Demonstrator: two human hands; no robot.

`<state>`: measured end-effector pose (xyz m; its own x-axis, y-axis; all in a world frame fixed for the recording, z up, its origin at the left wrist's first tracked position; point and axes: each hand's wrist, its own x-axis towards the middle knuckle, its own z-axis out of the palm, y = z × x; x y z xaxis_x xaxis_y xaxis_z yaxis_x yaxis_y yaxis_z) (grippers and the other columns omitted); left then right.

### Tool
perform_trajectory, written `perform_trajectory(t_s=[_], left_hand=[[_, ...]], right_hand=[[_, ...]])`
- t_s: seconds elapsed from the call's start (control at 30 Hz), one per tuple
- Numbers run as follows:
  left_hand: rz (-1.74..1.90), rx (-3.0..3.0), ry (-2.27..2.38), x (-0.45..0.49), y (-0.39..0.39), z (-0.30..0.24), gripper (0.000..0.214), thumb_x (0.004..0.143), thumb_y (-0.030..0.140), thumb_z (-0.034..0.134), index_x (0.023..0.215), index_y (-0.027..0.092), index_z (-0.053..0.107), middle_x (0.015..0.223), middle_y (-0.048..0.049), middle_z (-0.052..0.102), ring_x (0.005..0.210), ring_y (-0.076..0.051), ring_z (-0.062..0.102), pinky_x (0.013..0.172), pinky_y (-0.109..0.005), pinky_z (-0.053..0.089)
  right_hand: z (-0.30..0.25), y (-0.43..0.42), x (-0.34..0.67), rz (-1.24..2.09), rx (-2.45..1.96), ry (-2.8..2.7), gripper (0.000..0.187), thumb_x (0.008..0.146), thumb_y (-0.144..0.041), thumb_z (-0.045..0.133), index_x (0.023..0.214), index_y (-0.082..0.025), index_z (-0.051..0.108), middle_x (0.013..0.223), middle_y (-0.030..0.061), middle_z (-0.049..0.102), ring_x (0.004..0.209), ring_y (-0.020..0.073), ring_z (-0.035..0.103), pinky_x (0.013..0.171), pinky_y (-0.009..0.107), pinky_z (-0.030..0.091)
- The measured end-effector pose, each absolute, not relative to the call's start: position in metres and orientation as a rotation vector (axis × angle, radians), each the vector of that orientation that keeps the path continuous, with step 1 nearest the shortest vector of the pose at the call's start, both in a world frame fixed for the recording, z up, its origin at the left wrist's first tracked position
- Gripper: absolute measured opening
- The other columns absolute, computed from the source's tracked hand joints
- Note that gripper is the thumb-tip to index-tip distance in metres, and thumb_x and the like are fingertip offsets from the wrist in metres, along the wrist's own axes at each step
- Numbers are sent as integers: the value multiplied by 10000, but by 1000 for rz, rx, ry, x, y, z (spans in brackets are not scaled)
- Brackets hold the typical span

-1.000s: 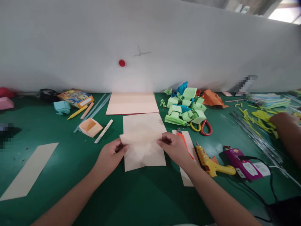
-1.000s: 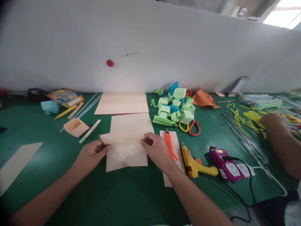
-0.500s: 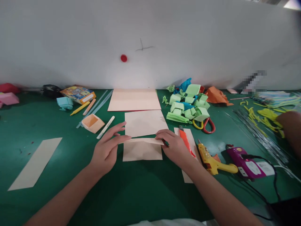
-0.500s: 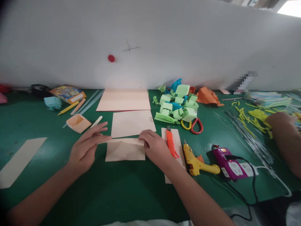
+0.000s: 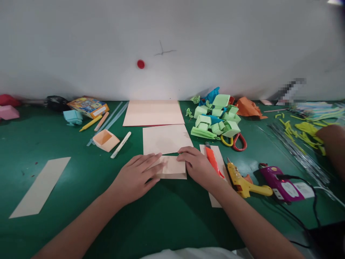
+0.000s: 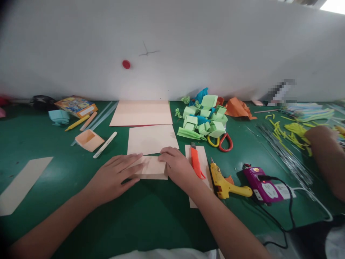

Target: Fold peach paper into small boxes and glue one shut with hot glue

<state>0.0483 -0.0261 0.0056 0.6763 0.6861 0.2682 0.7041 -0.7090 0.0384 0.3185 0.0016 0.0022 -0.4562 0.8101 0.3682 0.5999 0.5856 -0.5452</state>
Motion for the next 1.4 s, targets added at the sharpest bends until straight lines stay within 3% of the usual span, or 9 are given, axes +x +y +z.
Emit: perform_trajectory(t_s=[0.2,0.5,0.77,1.13,1.4], left_hand=[[-311,-2907,-1107,48,-19,-4,352,1041,329,461,1368,277,582,1486,-22,570,1397,-240,488,1129,-431,361],[-322,-2907,-1088,49,-20,-3,332,1036,277,478,1341,285,606,1402,-19,642,1345,-232,530,1030,-405,386],[-316,-2927,-1102,50,-20,-3,293,1037,292,483,1275,290,653,1374,-24,662,1310,-230,552,943,-386,409],[-337,-2990,-1103,44,-15,-8,345,1046,344,462,1361,303,594,1418,-18,632,1334,-243,530,973,-413,394],[-322,-3063,-1157,38,-9,-5,314,1021,387,524,1312,354,635,1448,15,607,1322,-237,540,954,-407,380]], right_hand=[[-2,1,320,366,-991,-2429,471,749,111,436,954,-181,744,1250,115,666,1182,274,535,977,445,513],[5,-7,316,374,-947,-2583,299,909,-156,601,1161,-254,729,1398,57,629,1296,293,467,1082,490,403],[8,-7,318,434,-1036,-2646,272,946,-178,567,1112,-285,754,1446,28,602,1277,285,494,1022,484,395],[9,-5,322,502,-999,-2655,344,976,-137,493,1161,-282,744,1473,-4,582,1362,278,460,1112,491,397],[6,-4,323,487,-1030,-2666,336,973,-159,513,1171,-304,744,1483,-20,573,1381,286,462,1110,500,407]])
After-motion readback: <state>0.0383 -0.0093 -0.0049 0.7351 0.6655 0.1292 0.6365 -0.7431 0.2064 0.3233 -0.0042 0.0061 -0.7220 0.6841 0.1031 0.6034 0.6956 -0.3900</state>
